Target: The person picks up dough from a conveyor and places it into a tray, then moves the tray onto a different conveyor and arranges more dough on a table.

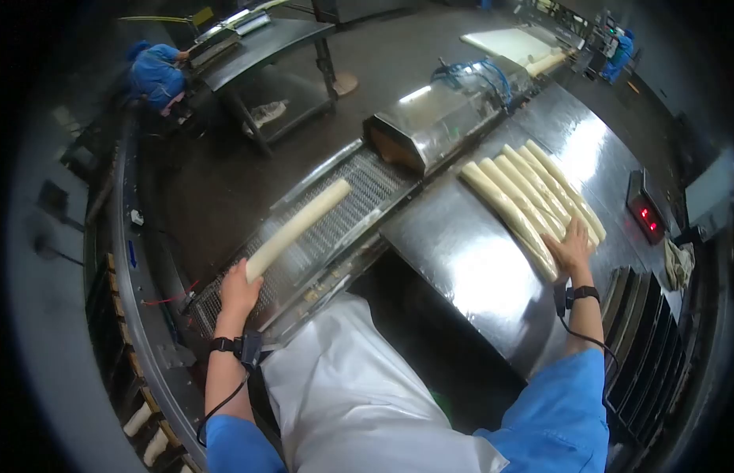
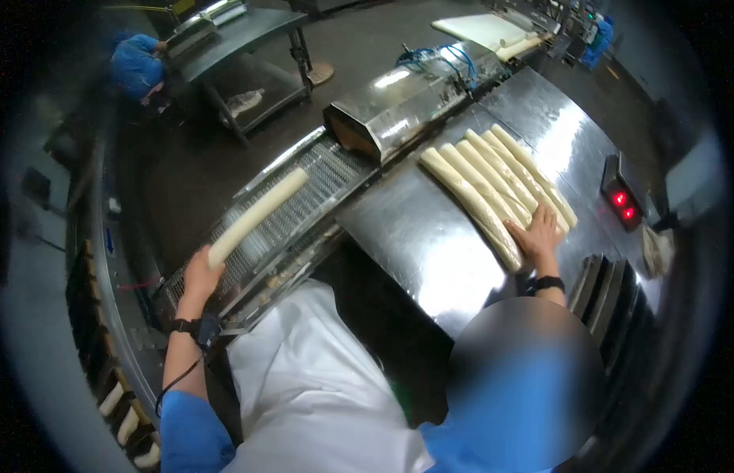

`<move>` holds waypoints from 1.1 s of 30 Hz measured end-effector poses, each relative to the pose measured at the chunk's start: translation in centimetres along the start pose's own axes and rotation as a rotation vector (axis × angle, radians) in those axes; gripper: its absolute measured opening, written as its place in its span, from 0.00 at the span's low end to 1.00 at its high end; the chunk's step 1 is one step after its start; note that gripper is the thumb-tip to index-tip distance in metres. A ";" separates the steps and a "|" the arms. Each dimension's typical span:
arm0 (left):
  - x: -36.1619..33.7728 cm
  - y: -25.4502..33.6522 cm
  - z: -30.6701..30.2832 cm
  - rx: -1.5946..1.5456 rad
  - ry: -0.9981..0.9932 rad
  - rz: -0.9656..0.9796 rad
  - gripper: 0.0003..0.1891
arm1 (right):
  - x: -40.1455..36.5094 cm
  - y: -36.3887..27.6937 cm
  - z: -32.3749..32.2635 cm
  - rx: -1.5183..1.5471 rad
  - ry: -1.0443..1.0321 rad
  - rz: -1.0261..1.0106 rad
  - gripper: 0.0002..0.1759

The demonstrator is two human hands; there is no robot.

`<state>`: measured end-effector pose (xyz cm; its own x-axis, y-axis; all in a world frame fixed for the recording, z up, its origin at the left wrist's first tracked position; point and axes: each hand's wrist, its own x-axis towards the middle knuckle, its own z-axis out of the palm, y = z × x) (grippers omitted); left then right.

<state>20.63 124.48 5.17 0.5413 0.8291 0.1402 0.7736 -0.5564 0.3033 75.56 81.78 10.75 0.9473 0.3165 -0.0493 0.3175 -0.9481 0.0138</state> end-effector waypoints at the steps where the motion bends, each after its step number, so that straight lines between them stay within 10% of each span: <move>1: -0.2 0.2 -0.1 0.050 -0.028 -0.080 0.29 | 0.1 -0.5 -0.5 0.012 0.008 -0.018 0.66; 7: -1.3 4.4 -0.2 -0.043 0.097 -0.206 0.24 | 1.0 -3.5 -2.3 0.133 -0.007 -0.028 0.59; 10: -1.0 9.4 -2.2 -0.361 -0.143 -0.250 0.23 | 2.8 -2.3 -0.2 0.652 -0.040 -0.050 0.33; 13: -1.2 15.6 -3.6 -1.146 -0.426 -0.345 0.26 | 1.6 -3.2 0.1 0.555 -0.132 -0.138 0.32; 17: -1.3 24.5 2.7 -1.393 -0.624 -0.285 0.33 | -5.0 -8.3 -3.0 0.541 -0.260 -0.268 0.31; 21: -3.0 31.3 9.3 -1.596 -0.770 -0.233 0.38 | -7.8 -8.9 1.6 0.334 0.194 -0.501 0.33; 28: -4.5 31.0 9.0 -1.810 -0.842 -0.359 0.33 | -11.1 -8.4 1.0 1.834 -0.875 0.042 0.31; 33: -4.9 25.7 14.0 -1.978 -0.930 0.027 0.23 | -15.2 -12.5 1.7 1.976 -1.124 0.099 0.33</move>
<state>42.49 105.35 -0.90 0.9728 0.2306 -0.0234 -0.1489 0.6990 0.6995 57.11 88.74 9.63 0.3310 0.8144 -0.4766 -0.8053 -0.0195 -0.5925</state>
